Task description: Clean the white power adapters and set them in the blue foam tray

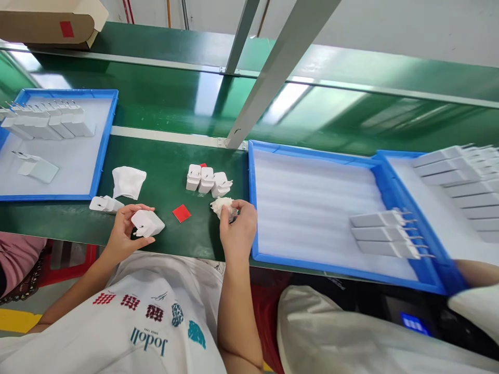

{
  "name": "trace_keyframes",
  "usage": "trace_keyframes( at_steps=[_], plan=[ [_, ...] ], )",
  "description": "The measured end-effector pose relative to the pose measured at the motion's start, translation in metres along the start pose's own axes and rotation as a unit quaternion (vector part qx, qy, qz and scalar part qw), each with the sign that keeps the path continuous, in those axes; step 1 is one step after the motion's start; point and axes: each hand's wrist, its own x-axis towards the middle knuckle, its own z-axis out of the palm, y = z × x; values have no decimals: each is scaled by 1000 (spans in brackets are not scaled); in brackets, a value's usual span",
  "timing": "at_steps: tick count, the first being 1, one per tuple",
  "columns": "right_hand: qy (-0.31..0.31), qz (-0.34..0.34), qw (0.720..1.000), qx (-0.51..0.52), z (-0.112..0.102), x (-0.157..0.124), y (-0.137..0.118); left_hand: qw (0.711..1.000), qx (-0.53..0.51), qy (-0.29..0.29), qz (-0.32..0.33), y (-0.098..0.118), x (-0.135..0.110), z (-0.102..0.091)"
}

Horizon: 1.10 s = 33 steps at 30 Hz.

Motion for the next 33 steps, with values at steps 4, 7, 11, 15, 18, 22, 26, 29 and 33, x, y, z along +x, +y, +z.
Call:
trace_keyframes(
  at_steps=[4,7,11,15,18,22,26,29,33],
  plan=[
    [75,-19,996,-44,0,-6,-9,983,182,19,25,0,-1,-5],
    [110,-86,989,-53,4,-17,-29,961,265,46,68,3,3,-4],
    [-63,-178,981,-55,24,-32,-55,911,386,49,133,10,9,4],
    [-149,-157,969,-117,42,-39,-61,884,436,1,167,13,12,9],
    [-157,-135,976,-66,42,-38,-58,905,391,-41,162,11,12,8],
    [-197,-53,972,114,27,-37,-60,932,330,-76,130,6,11,2],
    [-246,59,923,289,15,-44,-70,939,299,-104,133,6,10,-2],
    [-276,54,905,319,14,-52,-79,937,300,-98,148,6,11,-1],
    [-258,46,917,302,20,-62,-90,928,317,-65,183,6,10,4]
  ],
)
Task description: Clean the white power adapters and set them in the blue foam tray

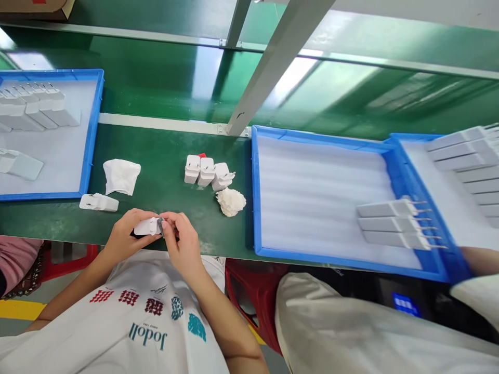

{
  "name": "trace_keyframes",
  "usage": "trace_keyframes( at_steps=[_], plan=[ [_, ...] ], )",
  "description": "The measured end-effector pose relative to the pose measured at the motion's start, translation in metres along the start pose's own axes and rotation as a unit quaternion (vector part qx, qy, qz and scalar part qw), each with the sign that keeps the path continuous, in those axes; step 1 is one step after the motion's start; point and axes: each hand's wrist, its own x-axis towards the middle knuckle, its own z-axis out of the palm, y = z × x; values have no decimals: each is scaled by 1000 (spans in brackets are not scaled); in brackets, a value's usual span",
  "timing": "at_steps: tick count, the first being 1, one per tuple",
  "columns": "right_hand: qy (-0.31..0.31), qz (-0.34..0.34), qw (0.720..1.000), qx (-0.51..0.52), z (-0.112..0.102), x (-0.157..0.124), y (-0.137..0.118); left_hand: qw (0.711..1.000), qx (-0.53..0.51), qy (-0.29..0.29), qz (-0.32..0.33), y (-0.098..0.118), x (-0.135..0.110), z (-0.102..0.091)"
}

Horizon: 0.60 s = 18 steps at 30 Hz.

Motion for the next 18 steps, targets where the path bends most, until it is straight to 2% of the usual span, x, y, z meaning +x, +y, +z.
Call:
trace_keyframes(
  at_steps=[7,13,18],
  plan=[
    [-17,35,999,14,6,-8,-1,999,14,50,-4,5,-4,6],
    [13,21,1000,-5,7,-6,-1,999,-5,29,27,2,1,3],
    [1,31,1000,-2,4,-6,-2,999,2,24,27,1,0,3]
  ],
)
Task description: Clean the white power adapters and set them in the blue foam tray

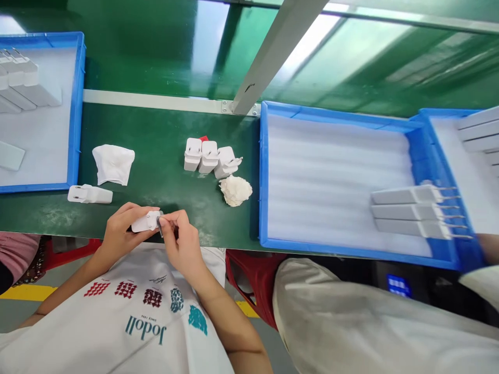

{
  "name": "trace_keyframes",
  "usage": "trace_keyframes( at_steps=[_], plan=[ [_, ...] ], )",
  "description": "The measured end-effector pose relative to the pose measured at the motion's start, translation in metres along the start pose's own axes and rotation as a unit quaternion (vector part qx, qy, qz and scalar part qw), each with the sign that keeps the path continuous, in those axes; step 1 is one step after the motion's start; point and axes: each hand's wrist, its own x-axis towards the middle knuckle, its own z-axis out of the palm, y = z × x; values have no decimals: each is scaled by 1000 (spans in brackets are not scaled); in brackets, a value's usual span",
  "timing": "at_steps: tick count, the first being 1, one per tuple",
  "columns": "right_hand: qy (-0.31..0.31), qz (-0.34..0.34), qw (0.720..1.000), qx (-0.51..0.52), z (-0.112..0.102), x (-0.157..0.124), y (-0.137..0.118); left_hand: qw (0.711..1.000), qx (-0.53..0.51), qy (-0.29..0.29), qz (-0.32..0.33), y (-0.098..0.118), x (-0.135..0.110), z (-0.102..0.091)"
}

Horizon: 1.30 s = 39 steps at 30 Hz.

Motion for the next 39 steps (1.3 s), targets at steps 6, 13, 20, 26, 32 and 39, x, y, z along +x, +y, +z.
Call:
trace_keyframes(
  at_steps=[6,13,20,26,32,39],
  plan=[
    [-2,-15,1000,-9,-1,9,-5,1000,10,-8,-8,0,-2,1],
    [1,-10,999,-44,-2,5,-9,999,4,-24,-28,0,-2,0],
    [16,-12,998,-51,-3,21,1,999,9,-29,-41,0,-3,1],
    [70,-7,997,-36,-17,14,3,999,-4,-23,-42,2,-3,1],
    [20,-34,996,-74,1,25,1,999,3,-26,-32,-1,-5,3],
    [134,-82,973,-170,-25,41,11,1000,-12,-17,-20,-1,-7,5]
  ],
)
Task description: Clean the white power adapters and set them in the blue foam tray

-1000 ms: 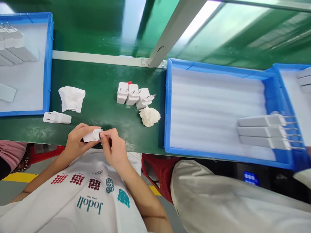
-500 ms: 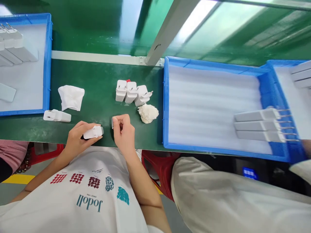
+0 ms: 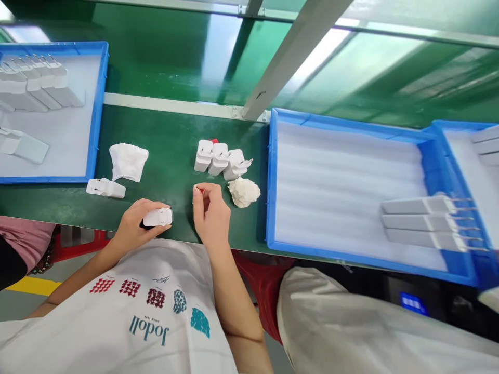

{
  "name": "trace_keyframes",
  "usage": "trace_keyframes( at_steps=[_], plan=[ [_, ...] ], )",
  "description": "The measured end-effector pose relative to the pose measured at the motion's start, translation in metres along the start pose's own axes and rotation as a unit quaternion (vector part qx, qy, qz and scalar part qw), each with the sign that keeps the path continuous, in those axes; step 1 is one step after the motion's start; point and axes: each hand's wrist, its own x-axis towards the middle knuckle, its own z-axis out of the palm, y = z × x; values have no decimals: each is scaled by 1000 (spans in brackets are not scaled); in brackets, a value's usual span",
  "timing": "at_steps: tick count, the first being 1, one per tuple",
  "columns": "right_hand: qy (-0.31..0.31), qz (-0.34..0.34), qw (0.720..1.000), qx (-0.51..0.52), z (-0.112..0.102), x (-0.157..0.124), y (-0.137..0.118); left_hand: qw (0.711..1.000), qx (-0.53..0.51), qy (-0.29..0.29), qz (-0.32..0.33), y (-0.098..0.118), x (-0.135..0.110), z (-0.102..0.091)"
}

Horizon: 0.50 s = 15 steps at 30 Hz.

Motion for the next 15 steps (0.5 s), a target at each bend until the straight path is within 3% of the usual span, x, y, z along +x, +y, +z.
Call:
trace_keyframes(
  at_steps=[4,9,12,15],
  plan=[
    [-34,-66,986,-150,-5,-4,20,996,63,33,45,0,-13,-12],
    [-30,-116,973,-195,2,-6,36,956,223,182,50,-15,-37,-50],
    [-27,-110,979,-171,1,-6,37,944,282,166,39,-34,-40,-72],
    [-30,-110,982,-148,-1,-6,37,956,260,127,51,-54,-34,-85]
  ],
)
